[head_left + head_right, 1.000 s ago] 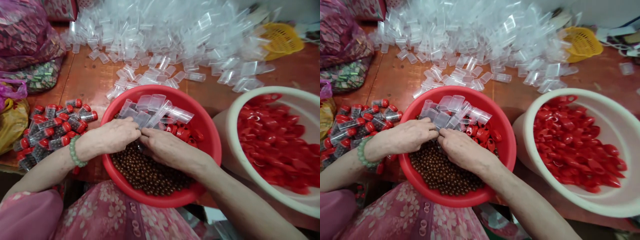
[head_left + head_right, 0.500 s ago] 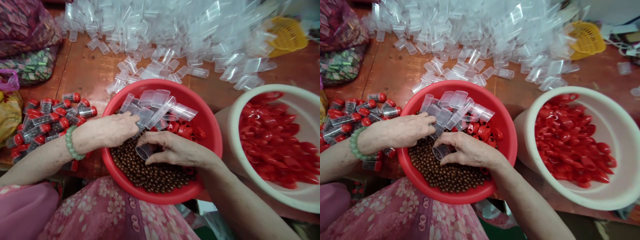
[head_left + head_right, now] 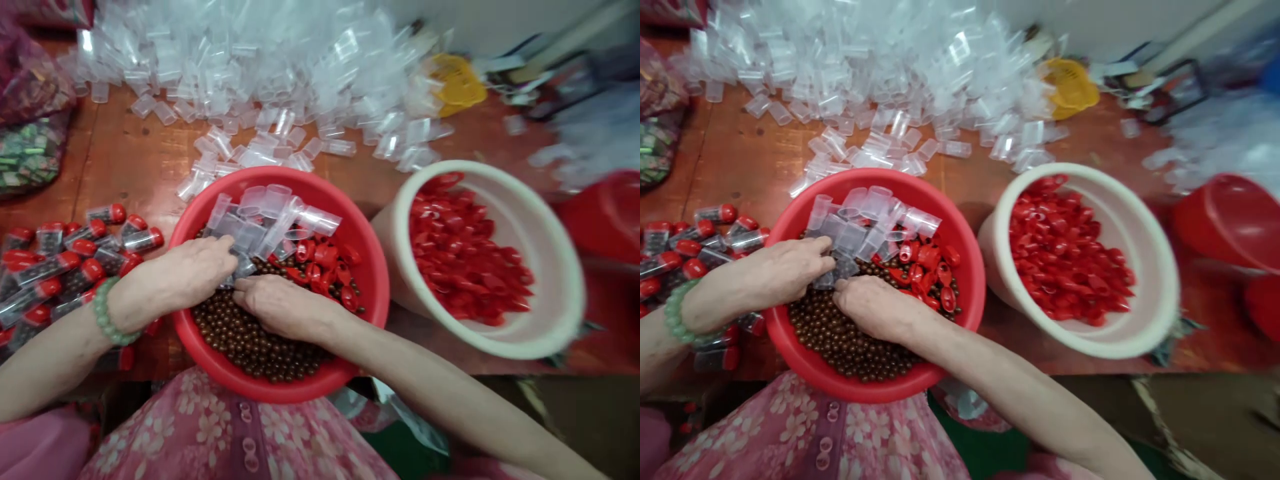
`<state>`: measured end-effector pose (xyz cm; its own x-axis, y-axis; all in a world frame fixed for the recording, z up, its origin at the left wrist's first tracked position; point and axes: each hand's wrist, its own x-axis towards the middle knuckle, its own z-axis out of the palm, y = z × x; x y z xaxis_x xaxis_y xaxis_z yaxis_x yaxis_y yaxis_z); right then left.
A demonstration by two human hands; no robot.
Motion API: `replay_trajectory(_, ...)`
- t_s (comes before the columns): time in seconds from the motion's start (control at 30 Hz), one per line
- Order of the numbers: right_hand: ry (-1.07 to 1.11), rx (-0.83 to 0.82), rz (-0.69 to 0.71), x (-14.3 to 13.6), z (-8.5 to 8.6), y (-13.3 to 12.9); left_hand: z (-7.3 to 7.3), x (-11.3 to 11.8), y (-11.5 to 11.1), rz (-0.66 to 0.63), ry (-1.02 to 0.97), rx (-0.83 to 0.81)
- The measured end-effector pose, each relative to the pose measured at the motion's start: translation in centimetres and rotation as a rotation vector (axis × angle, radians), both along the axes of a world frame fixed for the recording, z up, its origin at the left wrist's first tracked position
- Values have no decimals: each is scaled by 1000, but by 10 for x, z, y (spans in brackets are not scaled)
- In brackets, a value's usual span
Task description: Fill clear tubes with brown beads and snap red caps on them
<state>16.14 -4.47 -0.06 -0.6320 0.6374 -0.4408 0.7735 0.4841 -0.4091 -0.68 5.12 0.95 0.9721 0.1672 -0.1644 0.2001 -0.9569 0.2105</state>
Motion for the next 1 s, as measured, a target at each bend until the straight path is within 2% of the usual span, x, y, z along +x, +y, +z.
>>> replay_trajectory(0.13, 232, -126, -44, 15, -10, 5, -1, 4, 4, 59, 61, -26)
replay_trajectory(0.3, 532, -256, -209, 20, -21, 4, 5, 10, 3, 122, 100, -58)
replay_trajectory(0.4, 712, -353, -318, 23, -16, 1, 8, 5, 1, 165, 20, -138)
replay_trajectory(0.5, 797, -374, -379, 29, -7, -1, 13, -6, -3, 224, -162, -259)
replay_trajectory(0.6, 856, -354, -451, 35, 2, -4, 17, -14, -11, 252, -272, -531)
replay_trajectory(0.7, 906, -327, -503, 37, 7, -7, 16, -13, -26, 317, -303, -851)
replay_trajectory(0.8, 935, -261, -470, 35, 10, -10, 11, -5, -39, 399, -304, -1097)
replay_trajectory(0.87, 919, -164, -429, 34, 12, -12, 8, 0, -45, 443, -334, -1169)
replay_trajectory(1.0, 866, 21, -441, 35, 19, -19, 6, 4, -48, 452, -383, -1156)
